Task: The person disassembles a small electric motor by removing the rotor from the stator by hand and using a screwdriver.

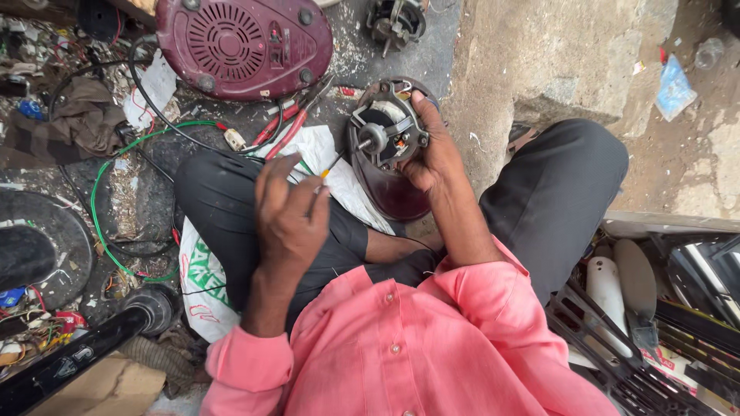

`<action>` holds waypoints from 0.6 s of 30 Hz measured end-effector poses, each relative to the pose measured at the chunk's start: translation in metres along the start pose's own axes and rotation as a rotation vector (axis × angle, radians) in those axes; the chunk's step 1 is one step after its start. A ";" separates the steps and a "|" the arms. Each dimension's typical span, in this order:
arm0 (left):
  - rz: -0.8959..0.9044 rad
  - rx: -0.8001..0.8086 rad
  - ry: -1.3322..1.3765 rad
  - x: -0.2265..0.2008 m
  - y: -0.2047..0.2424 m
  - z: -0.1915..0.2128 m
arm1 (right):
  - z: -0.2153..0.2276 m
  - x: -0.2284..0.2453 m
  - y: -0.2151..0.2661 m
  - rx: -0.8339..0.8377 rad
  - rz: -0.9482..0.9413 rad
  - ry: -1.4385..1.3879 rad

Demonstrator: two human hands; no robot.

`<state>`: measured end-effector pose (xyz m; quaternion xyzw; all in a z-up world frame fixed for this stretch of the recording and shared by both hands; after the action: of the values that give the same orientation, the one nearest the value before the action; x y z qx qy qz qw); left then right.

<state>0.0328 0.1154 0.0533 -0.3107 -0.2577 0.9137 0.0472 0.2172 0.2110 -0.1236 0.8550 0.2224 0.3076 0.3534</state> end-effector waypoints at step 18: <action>-0.497 0.016 -0.331 -0.101 -0.039 -0.095 | 0.011 -0.010 -0.020 0.066 -0.015 0.037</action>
<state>0.1673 0.1657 0.0633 -0.0845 -0.3227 0.9144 0.2294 0.2145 0.2134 -0.1482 0.8587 0.2455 0.3130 0.3231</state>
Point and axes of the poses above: each hand's wrist, its own y-axis away from the middle knuckle, its own z-axis out of the back of the hand, x = y × z, the point moved 10 cm from there along -y, towards the middle knuckle, and after that the axes turned 12 degrees about -x, right-handed, at the moved point
